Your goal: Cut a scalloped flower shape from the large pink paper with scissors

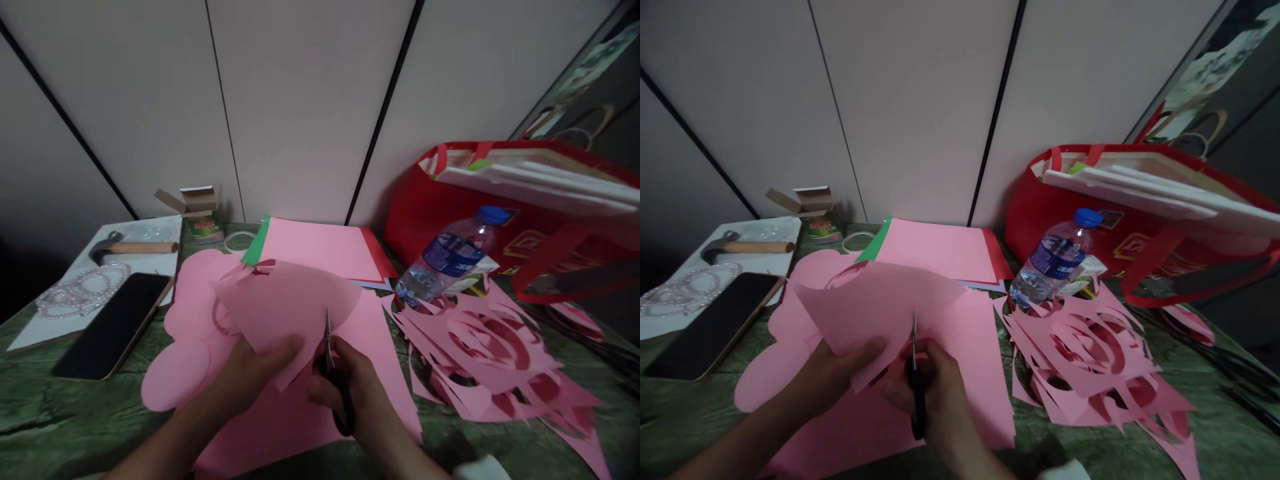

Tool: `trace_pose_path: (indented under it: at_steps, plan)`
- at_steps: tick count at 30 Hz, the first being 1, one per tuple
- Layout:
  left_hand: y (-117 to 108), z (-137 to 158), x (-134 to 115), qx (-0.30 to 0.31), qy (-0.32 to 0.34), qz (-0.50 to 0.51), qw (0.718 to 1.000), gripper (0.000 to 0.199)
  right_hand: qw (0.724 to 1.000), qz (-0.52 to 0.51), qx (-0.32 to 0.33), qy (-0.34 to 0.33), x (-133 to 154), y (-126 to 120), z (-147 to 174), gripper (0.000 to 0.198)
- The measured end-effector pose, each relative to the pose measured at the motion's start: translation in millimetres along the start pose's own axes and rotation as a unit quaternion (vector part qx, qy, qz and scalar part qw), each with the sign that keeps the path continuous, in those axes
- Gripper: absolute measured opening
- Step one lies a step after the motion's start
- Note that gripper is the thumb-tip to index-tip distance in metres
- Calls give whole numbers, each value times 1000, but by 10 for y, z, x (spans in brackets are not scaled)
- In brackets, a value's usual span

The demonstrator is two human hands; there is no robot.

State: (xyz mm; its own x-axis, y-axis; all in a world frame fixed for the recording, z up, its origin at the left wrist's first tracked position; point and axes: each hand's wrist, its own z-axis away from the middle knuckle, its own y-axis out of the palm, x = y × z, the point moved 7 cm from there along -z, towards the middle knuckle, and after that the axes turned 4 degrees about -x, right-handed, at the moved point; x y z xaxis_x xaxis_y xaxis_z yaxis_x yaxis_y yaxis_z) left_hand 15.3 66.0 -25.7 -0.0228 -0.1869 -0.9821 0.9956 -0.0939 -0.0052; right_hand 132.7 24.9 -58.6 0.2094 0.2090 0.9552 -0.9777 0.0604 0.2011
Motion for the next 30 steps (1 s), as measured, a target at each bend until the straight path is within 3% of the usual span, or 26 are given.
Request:
trace_pose_path:
  at_steps: [4,15,23,30]
  plan:
    - [45,19,-5,39,-8,-26,999,39,999,-30,-8,24,30,-11,0,51]
    - [36,18,-27,25,-1,-38,999,38,1000,-6,-14,12,113,-5,11,47]
    - [15,-5,-6,35,-1,-41,999,38,997,-8,-76,22,-86,-131,-64,52]
    - [0,-9,8,28,-8,-43,999,35,999,6,-34,-4,-24,-63,-26,42]
